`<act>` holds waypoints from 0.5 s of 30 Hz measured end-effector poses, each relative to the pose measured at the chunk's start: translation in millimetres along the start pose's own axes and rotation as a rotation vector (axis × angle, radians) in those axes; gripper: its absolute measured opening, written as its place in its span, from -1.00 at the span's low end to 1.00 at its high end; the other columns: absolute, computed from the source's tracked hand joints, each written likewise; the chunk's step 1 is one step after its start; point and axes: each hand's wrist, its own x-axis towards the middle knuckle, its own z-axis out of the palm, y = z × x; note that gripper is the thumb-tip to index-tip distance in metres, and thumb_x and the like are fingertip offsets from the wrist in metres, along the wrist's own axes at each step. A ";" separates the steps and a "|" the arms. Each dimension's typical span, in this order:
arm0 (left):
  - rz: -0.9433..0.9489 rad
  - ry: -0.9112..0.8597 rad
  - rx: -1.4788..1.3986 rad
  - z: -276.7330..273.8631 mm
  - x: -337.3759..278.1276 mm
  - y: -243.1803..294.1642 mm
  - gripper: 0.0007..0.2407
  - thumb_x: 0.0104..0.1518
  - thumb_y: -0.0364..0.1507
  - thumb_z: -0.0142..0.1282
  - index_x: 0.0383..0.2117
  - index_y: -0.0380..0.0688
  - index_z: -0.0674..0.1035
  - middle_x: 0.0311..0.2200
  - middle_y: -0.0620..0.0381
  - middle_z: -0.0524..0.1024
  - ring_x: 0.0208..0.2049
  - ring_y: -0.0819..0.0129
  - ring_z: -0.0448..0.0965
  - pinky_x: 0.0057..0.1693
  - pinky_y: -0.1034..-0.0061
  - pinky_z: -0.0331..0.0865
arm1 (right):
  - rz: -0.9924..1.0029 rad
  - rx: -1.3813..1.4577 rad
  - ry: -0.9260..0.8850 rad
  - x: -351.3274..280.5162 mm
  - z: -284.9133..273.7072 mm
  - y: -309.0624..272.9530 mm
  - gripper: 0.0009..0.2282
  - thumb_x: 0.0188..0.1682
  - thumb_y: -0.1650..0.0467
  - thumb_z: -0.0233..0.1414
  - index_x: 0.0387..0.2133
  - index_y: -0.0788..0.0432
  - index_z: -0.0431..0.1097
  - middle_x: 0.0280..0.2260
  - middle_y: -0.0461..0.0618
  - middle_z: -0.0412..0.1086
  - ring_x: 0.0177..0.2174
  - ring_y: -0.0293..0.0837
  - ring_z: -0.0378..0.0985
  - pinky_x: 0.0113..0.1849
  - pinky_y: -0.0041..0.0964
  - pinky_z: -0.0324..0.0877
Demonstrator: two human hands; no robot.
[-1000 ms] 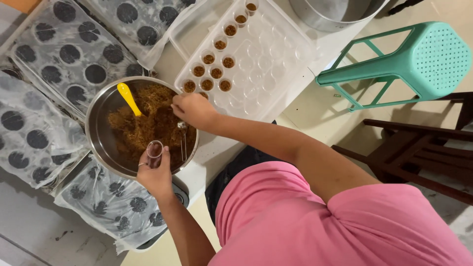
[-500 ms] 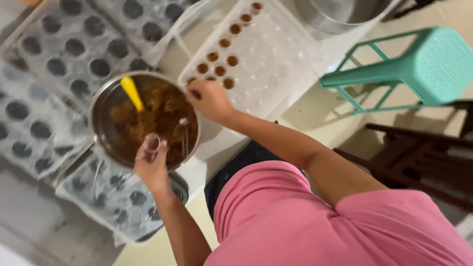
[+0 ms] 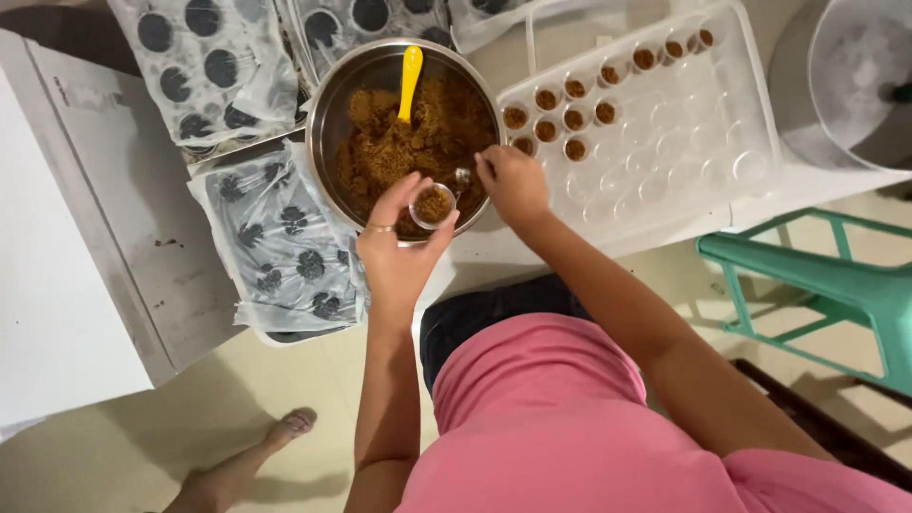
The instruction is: Scooping filling into small plastic containers.
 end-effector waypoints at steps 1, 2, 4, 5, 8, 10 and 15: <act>0.002 0.009 0.002 2.2 -1.7 -4.7 -0.53 0.01 -0.52 0.46 0.08 -0.25 0.53 -0.04 0.00 0.64 -0.04 0.39 0.65 0.14 0.48 0.51 | -0.009 0.003 -0.002 4.3 1.9 1.4 -0.89 0.03 0.44 0.19 -0.42 0.25 0.47 -0.42 0.16 0.49 -0.41 0.17 0.55 -0.35 0.00 0.44; -0.115 -0.006 -0.149 3.4 -5.6 -8.3 -0.56 0.06 -0.50 0.44 0.06 -0.23 0.51 -0.07 0.05 0.66 -0.04 0.44 0.66 0.12 0.53 0.52 | 0.029 -0.045 -0.075 4.4 3.2 1.6 -0.87 0.03 0.41 0.19 -0.42 0.24 0.48 -0.41 0.16 0.50 -0.40 0.19 0.55 -0.33 0.02 0.45; -0.231 -0.023 -0.302 3.5 -9.1 -14.8 -0.60 0.10 -0.49 0.41 0.05 -0.21 0.49 -0.10 0.09 0.67 -0.05 0.48 0.66 0.10 0.57 0.53 | 0.067 -0.097 -0.145 3.3 0.4 0.1 -0.85 0.03 0.37 0.20 -0.43 0.23 0.49 -0.40 0.17 0.50 -0.38 0.21 0.55 -0.32 0.04 0.45; -0.269 -0.053 -0.147 2.5 -8.2 -17.5 -0.61 0.04 -0.51 0.43 0.00 -0.24 0.53 -0.13 0.08 0.66 -0.09 0.46 0.67 0.05 0.55 0.54 | 0.063 -0.083 -0.168 2.5 -3.9 -1.7 -0.81 0.00 0.34 0.23 -0.35 0.26 0.48 -0.37 0.20 0.50 -0.38 0.21 0.56 -0.32 0.02 0.45; -0.274 -0.087 -0.043 7.2 -4.1 -28.2 -0.62 0.02 -0.56 0.43 -0.02 -0.27 0.57 -0.12 0.06 0.62 -0.10 0.41 0.65 0.01 0.53 0.56 | 0.075 0.008 -0.175 -1.9 -42.6 -18.5 -0.69 -0.03 0.32 0.26 -0.15 0.29 0.44 -0.33 0.22 0.49 -0.40 0.17 0.56 -0.32 -0.03 0.46; -0.255 -0.089 -0.092 15.8 0.6 -34.7 -0.63 0.05 -0.59 0.40 0.00 -0.28 0.57 -0.08 0.05 0.58 -0.07 0.38 0.63 0.02 0.53 0.55 | 0.092 0.088 -0.170 -18.2 -73.1 -27.5 -0.62 -0.04 0.33 0.25 -0.03 0.30 0.42 -0.31 0.22 0.49 -0.41 0.14 0.57 -0.33 -0.06 0.47; -0.208 -0.259 -0.351 69.5 47.9 -12.5 -0.61 0.03 -0.66 0.27 0.04 -0.23 0.54 0.00 0.08 0.48 0.02 0.29 0.66 0.02 0.52 0.60 | 0.404 0.201 -0.201 -79.5 -139.3 -11.9 -0.71 -0.02 0.47 0.16 -0.01 0.21 0.47 -0.37 0.07 0.53 -0.61 -0.19 0.47 -0.49 -0.27 0.41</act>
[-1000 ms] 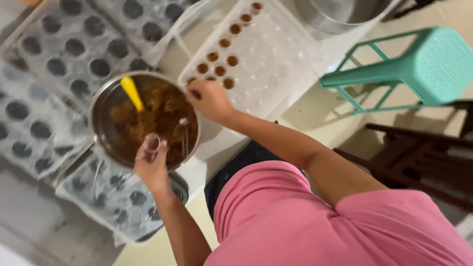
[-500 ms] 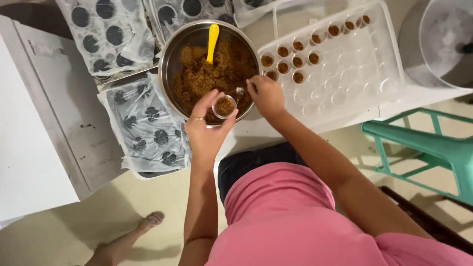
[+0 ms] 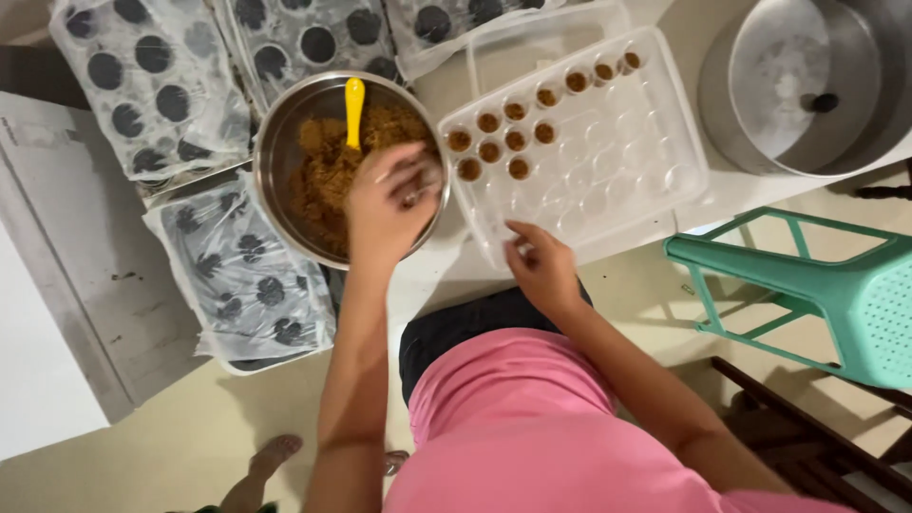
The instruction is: Scooping filling into small plastic containers.
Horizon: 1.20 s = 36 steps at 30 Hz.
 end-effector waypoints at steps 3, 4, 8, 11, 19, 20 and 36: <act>0.142 -0.204 0.206 65.9 51.2 -15.6 -0.62 0.02 -0.62 0.35 0.00 -0.18 0.56 -0.03 0.05 0.50 -0.01 0.30 0.68 0.01 0.53 0.62 | 0.106 0.092 0.066 -19.8 -26.8 27.3 -0.75 0.03 0.49 0.14 -0.01 0.22 0.46 -0.41 -0.05 0.50 -0.57 -0.37 0.47 -0.52 -0.41 0.38; 0.145 -0.202 0.205 87.1 67.0 -20.4 -0.62 0.02 -0.62 0.35 0.00 -0.18 0.56 -0.03 0.05 0.50 -0.01 0.30 0.68 0.01 0.53 0.62 | 0.102 0.091 0.066 -20.5 -35.0 28.4 -0.75 0.03 0.49 0.14 -0.01 0.22 0.46 -0.41 -0.05 0.50 -0.57 -0.37 0.47 -0.52 -0.41 0.38; 0.253 -0.402 0.639 167.0 113.2 -54.7 -0.62 -0.16 -0.59 0.33 -0.12 -0.09 0.60 -0.12 0.03 0.56 0.00 0.00 0.54 0.04 0.23 0.45 | 0.214 0.183 0.172 -22.1 -68.3 47.7 -0.76 0.04 0.52 0.11 -0.01 0.25 0.46 -0.45 -0.11 0.42 -0.65 -0.42 0.31 -0.62 -0.45 0.19; 0.313 -0.390 0.742 198.5 129.0 -93.5 -0.61 -0.13 -0.67 0.19 -0.10 -0.07 0.61 -0.12 0.01 0.55 0.01 -0.04 0.51 0.03 0.18 0.44 | 0.172 0.230 0.235 -17.1 -90.0 59.5 -0.76 0.06 0.53 0.09 0.00 0.28 0.44 -0.44 -0.13 0.42 -0.64 -0.45 0.31 -0.61 -0.49 0.20; 0.396 -0.371 1.019 217.5 127.1 -117.5 -0.77 0.06 -0.60 0.17 -0.20 0.01 0.70 -0.23 0.14 0.55 -0.07 0.14 0.50 -0.02 0.14 0.35 | 0.216 0.374 0.175 1.2 -129.6 81.8 -0.77 0.10 0.54 0.04 0.01 0.31 0.41 -0.46 -0.14 0.41 -0.65 -0.45 0.30 -0.60 -0.51 0.21; 0.405 -0.364 1.080 218.7 126.9 -113.5 -0.74 0.02 -0.60 0.16 -0.19 0.02 0.70 -0.23 0.16 0.56 -0.08 0.15 0.50 -0.03 0.17 0.33 | 0.219 0.361 0.151 4.2 -131.9 83.1 -0.77 0.10 0.54 0.05 0.02 0.31 0.42 -0.46 -0.13 0.40 -0.64 -0.45 0.30 -0.59 -0.51 0.22; 0.407 -0.311 1.204 234.9 128.4 -133.6 -0.87 0.11 -0.46 0.10 -0.28 -0.09 0.67 -0.18 0.09 0.51 -0.10 0.14 0.49 -0.04 0.20 0.34 | 0.123 0.240 0.026 34.4 -178.1 100.0 -0.78 0.09 0.56 0.06 0.00 0.31 0.44 -0.47 -0.12 0.44 -0.64 -0.45 0.31 -0.60 -0.52 0.21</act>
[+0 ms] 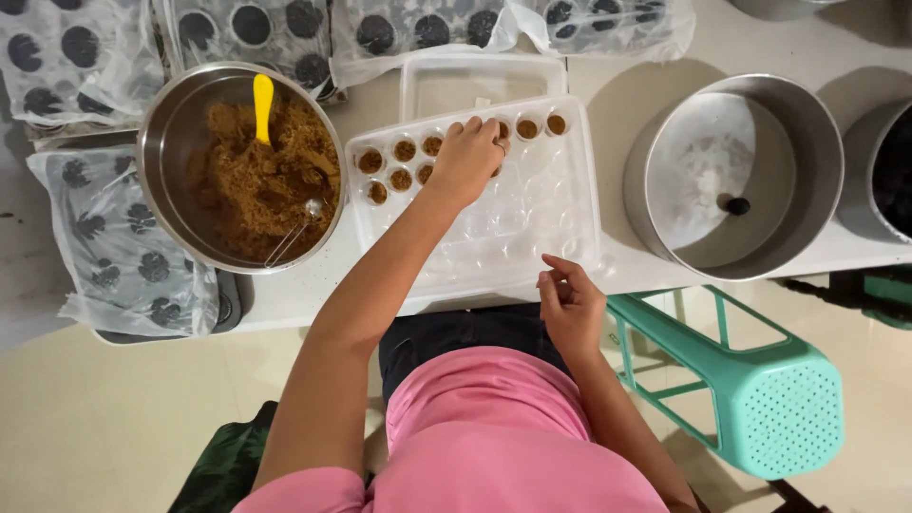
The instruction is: Scooping filling into small plastic containers.
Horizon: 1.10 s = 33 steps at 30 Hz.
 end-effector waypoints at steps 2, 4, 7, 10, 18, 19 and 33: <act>-0.009 -0.025 0.011 1.7 0.7 -0.1 -0.88 0.15 -0.47 0.09 -0.27 -0.10 0.66 -0.16 0.09 0.51 -0.09 0.14 0.49 -0.03 0.19 0.34 | 0.009 0.025 -0.013 1.7 -0.6 1.0 -0.78 0.09 0.55 0.06 0.00 0.31 0.43 -0.46 -0.11 0.43 -0.65 -0.44 0.32 -0.61 -0.52 0.21; -0.016 -0.050 0.018 3.2 -0.3 1.3 -0.89 0.19 -0.48 0.09 -0.26 -0.11 0.66 -0.14 0.09 0.51 -0.08 0.14 0.49 -0.02 0.18 0.34 | 0.019 0.046 -0.024 1.9 -0.7 0.9 -0.78 0.09 0.55 0.05 0.00 0.31 0.42 -0.45 -0.11 0.42 -0.66 -0.44 0.32 -0.62 -0.52 0.20; -0.010 -0.035 0.038 -0.8 0.5 0.5 -0.89 0.14 -0.47 0.10 -0.29 -0.11 0.65 -0.12 0.08 0.50 -0.10 0.14 0.49 -0.02 0.18 0.35 | 0.000 0.055 -0.022 4.8 2.7 -3.2 -0.78 0.09 0.55 0.05 0.00 0.32 0.41 -0.44 -0.12 0.42 -0.64 -0.45 0.34 -0.61 -0.53 0.23; -0.024 -0.110 -0.008 -10.7 -0.8 -2.9 -0.87 0.13 -0.49 0.10 -0.25 -0.11 0.65 -0.13 0.08 0.49 -0.08 0.13 0.49 0.02 0.17 0.35 | 0.030 0.053 -0.009 5.9 8.0 -8.1 -0.78 0.08 0.55 0.06 0.00 0.31 0.42 -0.45 -0.12 0.42 -0.64 -0.44 0.33 -0.61 -0.52 0.23; -0.141 0.129 -0.361 -95.8 -56.8 -56.4 -0.93 0.07 -0.51 0.30 -0.49 -0.13 0.61 0.00 0.10 0.52 0.00 0.15 0.55 0.12 0.18 0.38 | 0.001 0.016 -0.050 12.2 40.1 -18.8 -0.78 0.10 0.54 0.05 0.01 0.28 0.43 -0.44 -0.12 0.43 -0.62 -0.43 0.33 -0.59 -0.51 0.23; -0.152 0.131 -0.356 -117.0 -75.4 -62.1 -0.93 0.07 -0.51 0.30 -0.49 -0.13 0.61 0.00 0.10 0.52 0.00 0.15 0.55 0.12 0.18 0.38 | 0.000 0.017 -0.062 16.0 51.6 -22.7 -0.78 0.10 0.54 0.05 0.01 0.28 0.43 -0.44 -0.12 0.43 -0.62 -0.43 0.33 -0.59 -0.51 0.23; -0.781 0.468 -0.401 -203.0 -353.3 -155.3 -0.79 0.13 -0.63 0.22 -0.12 -0.16 0.63 -0.16 -0.05 0.56 -0.33 0.14 0.53 -0.16 0.34 0.46 | -0.719 -0.992 -0.512 68.4 279.6 -106.4 -0.58 -0.15 0.22 0.25 -0.03 0.08 0.44 -0.16 0.17 0.36 -0.14 0.19 0.46 -0.13 0.05 0.44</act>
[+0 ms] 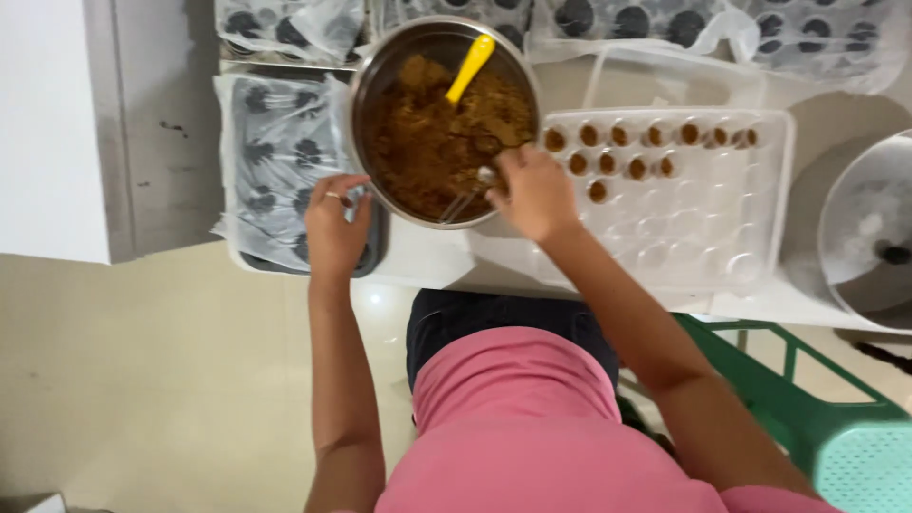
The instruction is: Scooping filling into small plastic containers.
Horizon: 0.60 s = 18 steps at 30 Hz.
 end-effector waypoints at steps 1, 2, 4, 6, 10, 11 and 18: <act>0.007 -0.003 0.000 -1.8 0.3 -7.3 -0.79 0.13 -0.63 0.22 -0.12 -0.16 0.63 -0.16 -0.05 0.56 -0.33 0.14 0.53 -0.16 0.34 0.46 | 0.005 0.001 0.005 4.4 2.6 0.9 -0.58 -0.15 0.22 0.25 -0.03 0.08 0.44 -0.16 0.17 0.36 -0.14 0.19 0.46 -0.13 0.05 0.44; 0.075 0.011 0.000 -3.0 2.1 -14.6 -0.80 0.14 -0.62 0.22 -0.13 -0.16 0.63 -0.16 -0.04 0.56 -0.28 0.11 0.54 -0.16 0.33 0.45 | 0.125 0.029 0.029 9.1 5.0 2.4 -0.55 -0.14 0.20 0.25 -0.06 0.19 0.40 -0.14 0.23 0.37 -0.14 0.22 0.47 -0.17 0.06 0.45; 0.148 0.013 -0.005 -1.3 5.6 -21.4 -0.81 0.15 -0.62 0.21 -0.13 -0.16 0.62 -0.17 -0.02 0.57 -0.23 0.08 0.55 -0.15 0.32 0.45 | 0.258 0.059 0.051 13.5 16.1 7.1 -0.52 -0.13 0.19 0.24 -0.08 0.29 0.36 -0.13 0.29 0.38 -0.14 0.26 0.48 -0.20 0.07 0.46; 0.013 -0.086 0.000 6.2 9.5 -18.3 -0.82 0.12 -0.57 0.25 -0.16 -0.15 0.64 -0.21 -0.04 0.58 -0.34 0.08 0.54 -0.12 0.26 0.45 | 0.478 0.011 -0.294 10.1 32.7 15.2 -0.55 -0.02 0.15 0.20 -0.09 0.30 0.35 -0.23 0.31 0.46 -0.22 0.26 0.54 -0.28 0.13 0.47; 0.210 -0.158 -0.126 39.7 34.0 10.8 -0.85 0.17 -0.57 0.22 -0.16 -0.16 0.62 -0.16 -0.06 0.57 -0.12 0.00 0.59 0.01 0.25 0.47 | 0.475 0.005 -0.119 10.0 66.1 12.1 -0.74 0.16 0.21 0.12 -0.16 0.17 0.43 -0.27 0.23 0.53 -0.27 0.21 0.59 -0.25 0.11 0.46; 0.291 -0.205 -0.177 51.1 38.5 27.7 -0.84 0.16 -0.56 0.21 -0.15 -0.13 0.63 -0.16 -0.05 0.58 -0.10 0.00 0.59 0.05 0.26 0.47 | 0.480 0.000 -0.068 14.0 64.5 3.3 -0.75 0.11 0.23 0.12 -0.14 0.14 0.41 -0.27 0.19 0.51 -0.29 0.19 0.59 -0.27 0.09 0.46; 0.883 -0.421 -0.059 224.0 80.3 151.3 -0.80 0.15 -0.52 0.18 -0.10 -0.11 0.66 -0.06 0.07 0.54 -0.01 0.09 0.51 0.09 0.17 0.44 | 0.407 -0.065 0.069 26.7 85.6 -0.8 -0.80 0.05 0.32 0.05 -0.13 0.12 0.35 -0.17 0.10 0.40 -0.23 0.12 0.54 -0.23 0.03 0.42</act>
